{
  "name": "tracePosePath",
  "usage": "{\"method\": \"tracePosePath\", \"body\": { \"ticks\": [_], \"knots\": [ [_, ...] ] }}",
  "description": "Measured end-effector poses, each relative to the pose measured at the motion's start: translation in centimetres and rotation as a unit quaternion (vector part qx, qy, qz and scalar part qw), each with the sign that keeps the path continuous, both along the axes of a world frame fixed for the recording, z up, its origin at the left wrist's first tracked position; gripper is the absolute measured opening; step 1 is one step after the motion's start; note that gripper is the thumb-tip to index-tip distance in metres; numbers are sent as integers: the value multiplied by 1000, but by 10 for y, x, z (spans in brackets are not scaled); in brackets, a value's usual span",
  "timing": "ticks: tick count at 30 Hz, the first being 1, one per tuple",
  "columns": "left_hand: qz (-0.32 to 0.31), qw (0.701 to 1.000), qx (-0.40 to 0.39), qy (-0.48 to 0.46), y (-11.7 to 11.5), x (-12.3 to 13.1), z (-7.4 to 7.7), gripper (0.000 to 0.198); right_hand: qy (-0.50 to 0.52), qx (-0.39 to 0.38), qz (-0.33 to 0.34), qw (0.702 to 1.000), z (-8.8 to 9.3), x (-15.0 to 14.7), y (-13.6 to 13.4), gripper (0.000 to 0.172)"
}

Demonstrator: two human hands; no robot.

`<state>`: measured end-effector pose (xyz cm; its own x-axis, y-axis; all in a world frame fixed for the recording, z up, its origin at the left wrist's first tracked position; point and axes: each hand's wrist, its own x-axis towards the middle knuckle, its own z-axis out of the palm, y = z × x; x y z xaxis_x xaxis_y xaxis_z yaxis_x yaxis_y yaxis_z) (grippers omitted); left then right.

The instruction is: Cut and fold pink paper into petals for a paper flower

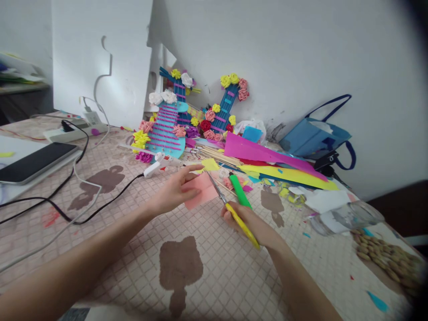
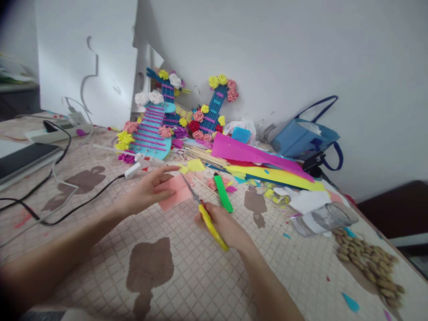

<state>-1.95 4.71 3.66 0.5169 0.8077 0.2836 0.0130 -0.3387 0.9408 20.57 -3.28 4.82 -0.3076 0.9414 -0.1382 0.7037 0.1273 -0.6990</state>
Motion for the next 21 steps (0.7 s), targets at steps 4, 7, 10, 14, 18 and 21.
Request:
{"method": "tracePosePath", "body": {
  "ticks": [4,7,10,14,18,21],
  "knots": [
    [11,1000,2,6,-1,0,1,54,-1,14,-6,1000,-2,0,0,22],
    [10,1000,3,2,-1,1,0,54,-5,19,-13,1000,-5,0,1,20],
    [3,1000,0,-4,-1,0,0,54,-7,23,-16,1000,-7,0,2,20],
    [5,1000,-1,-7,0,1,-2,54,-12,28,-21,999,-9,0,2,21],
    [12,1000,-5,-7,1,1,-2,54,-14,16,-23,1000,-6,0,2,21],
    [7,1000,-4,-9,1,1,-2,54,-15,15,-20,1000,-4,-1,2,21]
  ]
}}
